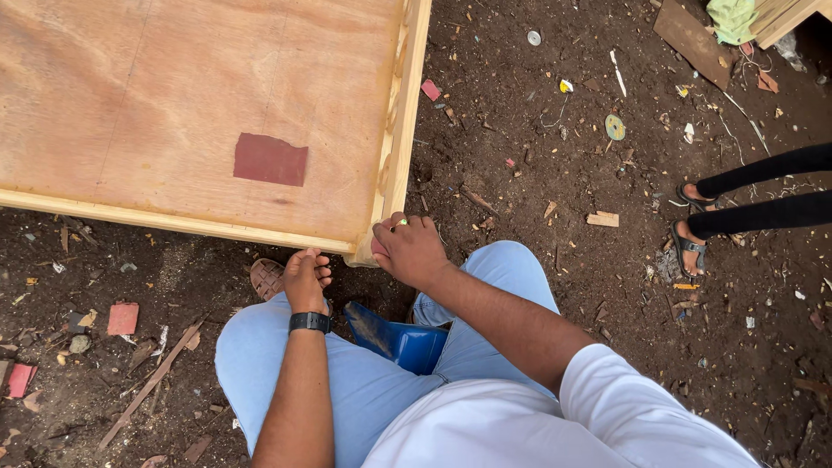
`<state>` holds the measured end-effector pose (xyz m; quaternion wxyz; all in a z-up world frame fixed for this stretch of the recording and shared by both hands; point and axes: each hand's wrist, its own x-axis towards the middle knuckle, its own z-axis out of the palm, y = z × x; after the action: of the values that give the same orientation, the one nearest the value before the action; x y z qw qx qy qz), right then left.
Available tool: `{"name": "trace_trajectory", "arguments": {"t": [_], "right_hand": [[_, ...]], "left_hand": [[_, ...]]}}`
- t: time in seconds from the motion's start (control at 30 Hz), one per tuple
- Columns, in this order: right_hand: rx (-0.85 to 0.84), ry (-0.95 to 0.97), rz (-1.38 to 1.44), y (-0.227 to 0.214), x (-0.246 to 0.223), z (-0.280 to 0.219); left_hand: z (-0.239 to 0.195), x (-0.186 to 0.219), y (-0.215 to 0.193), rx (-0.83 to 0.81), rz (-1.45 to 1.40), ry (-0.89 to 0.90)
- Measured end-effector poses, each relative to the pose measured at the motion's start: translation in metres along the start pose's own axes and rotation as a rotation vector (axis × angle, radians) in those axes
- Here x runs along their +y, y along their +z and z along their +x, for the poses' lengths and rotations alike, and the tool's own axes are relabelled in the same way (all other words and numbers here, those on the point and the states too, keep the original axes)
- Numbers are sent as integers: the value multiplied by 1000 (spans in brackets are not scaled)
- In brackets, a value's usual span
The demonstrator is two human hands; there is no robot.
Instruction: The person sits on a small stool and sands the corner of a wooden bed frame using a sandpaper sheet. They repeatedly rub the sandpaper against the corner and edges of the frame, occasionally adjusting their grip and the sandpaper position.
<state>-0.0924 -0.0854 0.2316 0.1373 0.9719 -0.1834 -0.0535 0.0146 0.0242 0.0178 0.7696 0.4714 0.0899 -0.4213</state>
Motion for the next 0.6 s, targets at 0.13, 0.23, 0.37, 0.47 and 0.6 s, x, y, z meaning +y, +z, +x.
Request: {"name": "trace_trajectory", "arguments": {"t": [0.13, 0.23, 0.37, 0.47, 0.6], "right_hand": [[-110, 101, 39, -5, -2, 8], [-226, 273, 106, -11, -5, 16], [-319, 370, 110, -14, -12, 29], [-204, 254, 46, -10, -6, 26], [-134, 127, 236, -2, 10, 11]], "left_hand": [[2, 2, -5, -8, -4, -10], [1, 1, -2, 1, -13, -15], [1, 7, -1, -17, -3, -29], [-2, 7, 2, -20, 11, -37], [-1, 4, 6, -24, 6, -34]]}}
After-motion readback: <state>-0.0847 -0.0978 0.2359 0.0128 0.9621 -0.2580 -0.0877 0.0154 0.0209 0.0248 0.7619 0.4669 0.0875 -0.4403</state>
